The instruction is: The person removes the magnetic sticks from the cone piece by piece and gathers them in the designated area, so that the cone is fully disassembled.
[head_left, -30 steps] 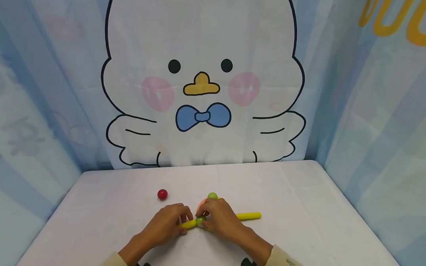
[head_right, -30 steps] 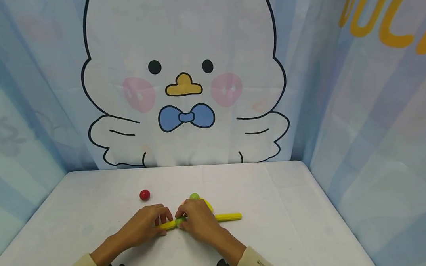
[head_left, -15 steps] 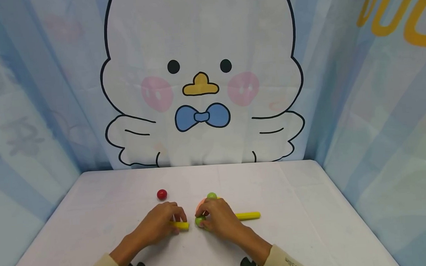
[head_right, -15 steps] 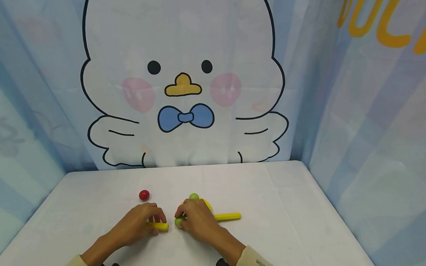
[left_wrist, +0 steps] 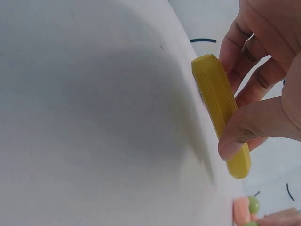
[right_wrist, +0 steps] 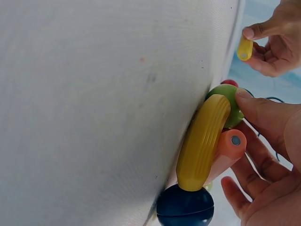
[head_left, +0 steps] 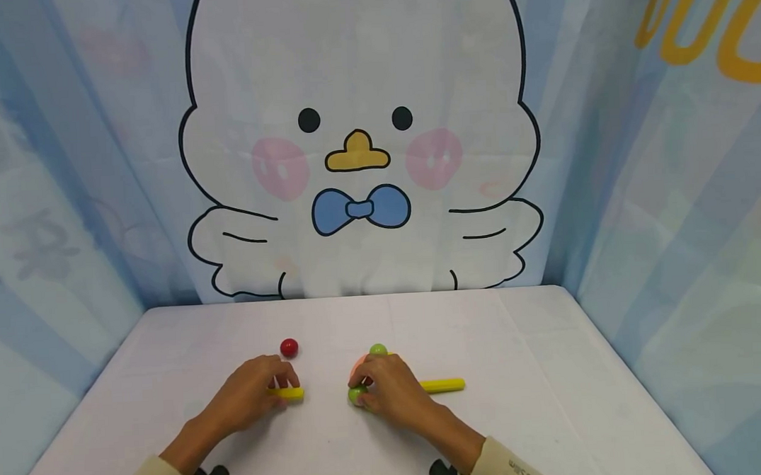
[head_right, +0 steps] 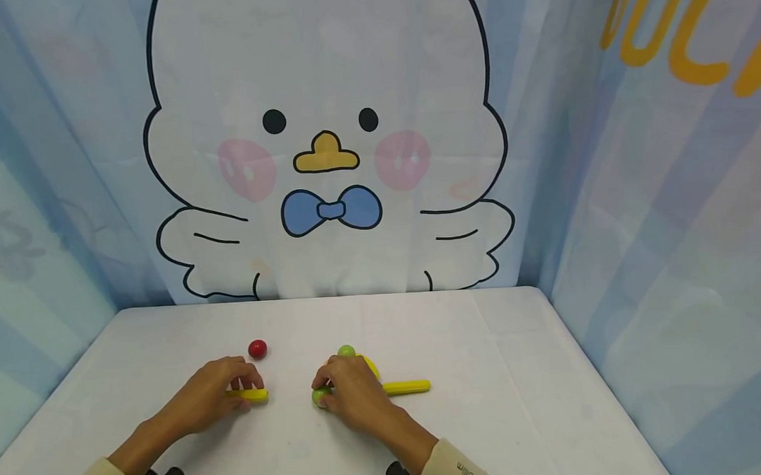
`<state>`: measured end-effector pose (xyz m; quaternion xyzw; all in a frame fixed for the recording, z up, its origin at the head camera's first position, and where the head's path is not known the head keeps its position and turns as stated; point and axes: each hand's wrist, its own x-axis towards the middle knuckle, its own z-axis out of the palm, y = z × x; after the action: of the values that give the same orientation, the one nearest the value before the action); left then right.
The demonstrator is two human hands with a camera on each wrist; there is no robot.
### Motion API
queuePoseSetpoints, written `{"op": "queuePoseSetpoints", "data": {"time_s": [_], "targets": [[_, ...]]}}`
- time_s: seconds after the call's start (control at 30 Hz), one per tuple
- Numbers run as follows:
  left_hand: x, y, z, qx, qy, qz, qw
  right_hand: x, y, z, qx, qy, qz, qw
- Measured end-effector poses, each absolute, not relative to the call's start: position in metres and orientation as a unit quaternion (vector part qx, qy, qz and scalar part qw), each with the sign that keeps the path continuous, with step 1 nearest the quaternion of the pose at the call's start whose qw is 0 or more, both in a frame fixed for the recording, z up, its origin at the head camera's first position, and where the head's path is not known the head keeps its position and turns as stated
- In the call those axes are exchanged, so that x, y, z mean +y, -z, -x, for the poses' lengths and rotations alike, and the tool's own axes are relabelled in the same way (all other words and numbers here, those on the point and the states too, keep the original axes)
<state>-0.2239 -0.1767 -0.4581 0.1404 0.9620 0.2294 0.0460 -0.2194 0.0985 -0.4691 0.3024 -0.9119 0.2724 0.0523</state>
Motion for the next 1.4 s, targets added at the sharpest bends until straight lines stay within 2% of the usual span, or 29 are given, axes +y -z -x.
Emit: {"op": "queuePoseSetpoints", "data": {"time_s": [0.9,1.17,1.4], "targets": [[-0.199,0.465,0.234,0.966,-0.213,-0.142,0.042,0.1,0.468,0.219,-0.912,-0.274,-0.303,0.043],[-0.194,0.462,0.232,0.966,-0.208,-0.149,0.036,0.102,0.469,0.222,-0.902,-0.288,-0.318,0.049],[-0.179,0.454,0.226,0.965,-0.209,-0.158,0.018,0.105,0.467,0.223,-0.893,-0.338,-0.296,0.042]]}}
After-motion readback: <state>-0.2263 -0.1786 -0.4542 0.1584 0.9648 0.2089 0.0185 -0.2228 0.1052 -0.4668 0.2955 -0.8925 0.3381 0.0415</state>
